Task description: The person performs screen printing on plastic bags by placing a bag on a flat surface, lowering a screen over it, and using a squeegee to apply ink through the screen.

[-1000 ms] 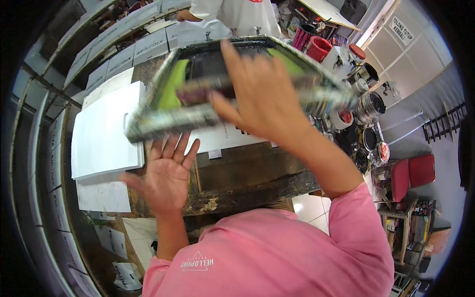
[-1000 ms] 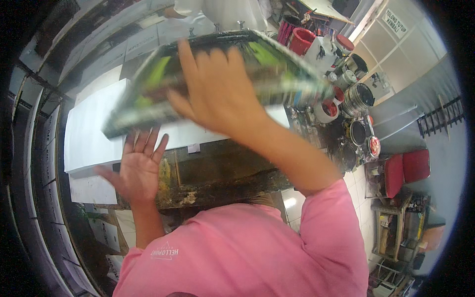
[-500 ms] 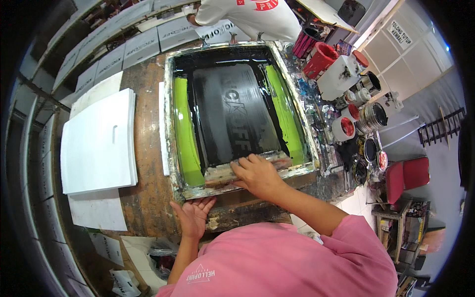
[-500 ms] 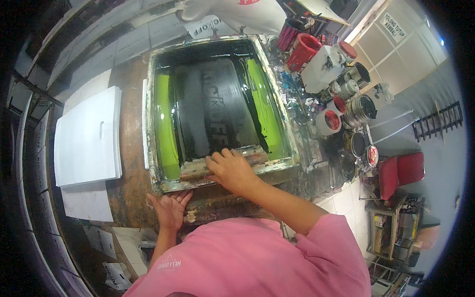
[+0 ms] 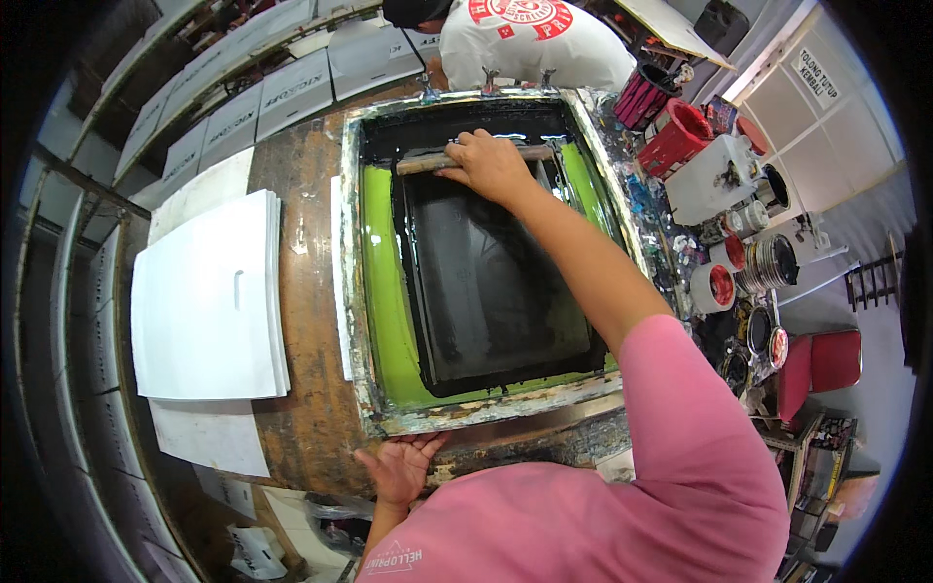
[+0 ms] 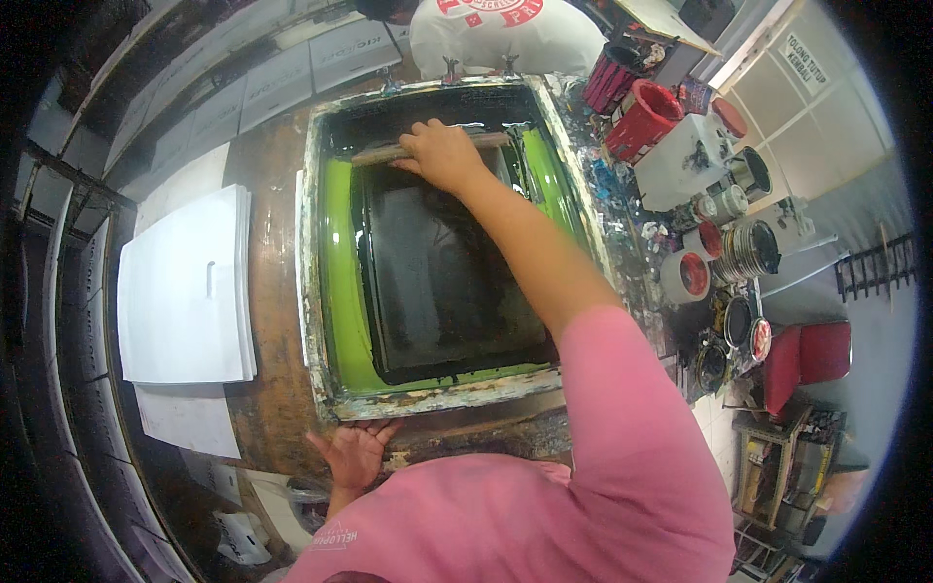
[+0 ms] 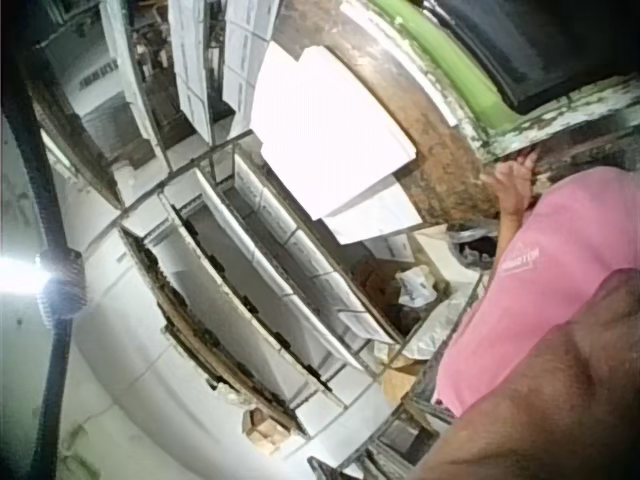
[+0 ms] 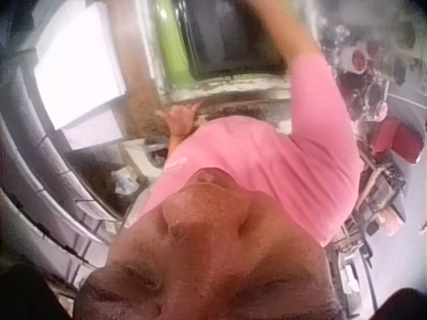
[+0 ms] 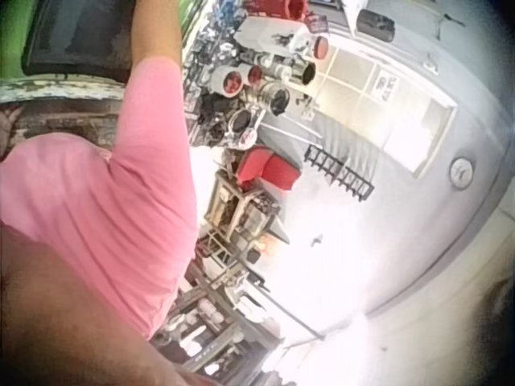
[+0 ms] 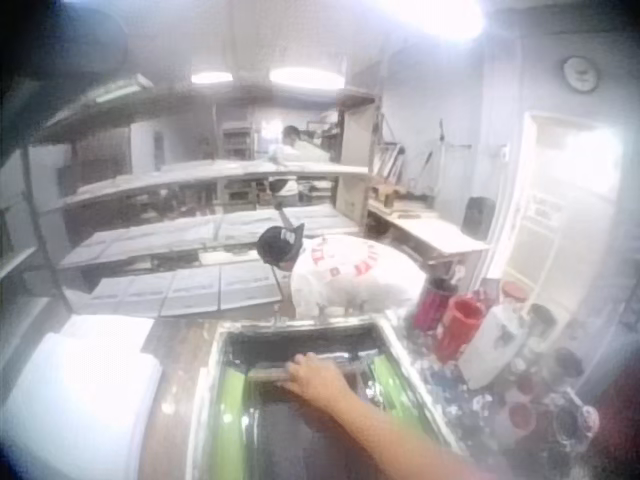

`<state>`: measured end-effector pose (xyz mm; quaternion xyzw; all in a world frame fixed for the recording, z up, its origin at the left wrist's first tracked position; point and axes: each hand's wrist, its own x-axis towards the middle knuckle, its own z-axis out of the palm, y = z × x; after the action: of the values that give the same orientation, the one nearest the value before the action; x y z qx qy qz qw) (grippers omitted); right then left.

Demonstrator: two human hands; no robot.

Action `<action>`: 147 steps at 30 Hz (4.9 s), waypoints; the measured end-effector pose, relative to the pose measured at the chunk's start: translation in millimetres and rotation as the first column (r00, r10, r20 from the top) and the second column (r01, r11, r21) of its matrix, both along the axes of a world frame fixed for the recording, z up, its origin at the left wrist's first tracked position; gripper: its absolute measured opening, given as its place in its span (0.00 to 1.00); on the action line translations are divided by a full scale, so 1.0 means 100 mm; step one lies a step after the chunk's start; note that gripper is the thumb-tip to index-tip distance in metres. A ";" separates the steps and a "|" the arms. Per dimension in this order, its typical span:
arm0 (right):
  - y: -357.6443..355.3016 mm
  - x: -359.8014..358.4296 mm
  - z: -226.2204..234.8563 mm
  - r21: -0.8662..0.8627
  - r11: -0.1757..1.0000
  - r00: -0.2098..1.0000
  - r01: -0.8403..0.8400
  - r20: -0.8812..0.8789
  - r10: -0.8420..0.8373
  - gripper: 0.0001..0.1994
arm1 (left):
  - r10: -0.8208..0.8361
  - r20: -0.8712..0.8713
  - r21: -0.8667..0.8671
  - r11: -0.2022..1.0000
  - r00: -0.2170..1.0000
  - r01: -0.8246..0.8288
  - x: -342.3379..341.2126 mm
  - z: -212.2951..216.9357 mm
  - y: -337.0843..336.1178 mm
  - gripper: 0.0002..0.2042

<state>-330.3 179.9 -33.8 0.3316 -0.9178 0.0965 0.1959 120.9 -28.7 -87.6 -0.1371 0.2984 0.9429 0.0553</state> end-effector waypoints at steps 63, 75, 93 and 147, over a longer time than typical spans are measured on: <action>0.12 2.20 2.94 -0.252 0.968 0.923 0.003 -0.371 -0.099 0.24 | 0.428 -0.387 -0.890 0.059 0.817 -0.452 -0.82 1.22 -2.14 0.28; 0.20 2.33 2.71 -0.223 0.975 0.888 0.018 -0.444 -0.118 0.32 | 0.059 -0.125 -0.991 0.049 0.990 -0.128 -1.10 1.80 -1.72 0.28; 0.04 -0.26 0.19 0.027 0.995 0.995 -0.099 0.032 0.098 0.16 | 0.046 0.159 -0.163 0.986 0.986 -0.020 -0.12 0.14 -0.04 0.47; 0.15 2.47 2.60 -0.158 0.987 0.889 0.014 -0.450 -0.084 0.21 | -0.079 0.141 -0.628 -0.778 0.987 0.027 -0.76 0.28 0.13 0.55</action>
<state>-83.0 194.6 226.5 0.3059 -0.8445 0.0800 0.4322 44.8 -15.6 -59.9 -0.0606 0.9969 0.0313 -0.0389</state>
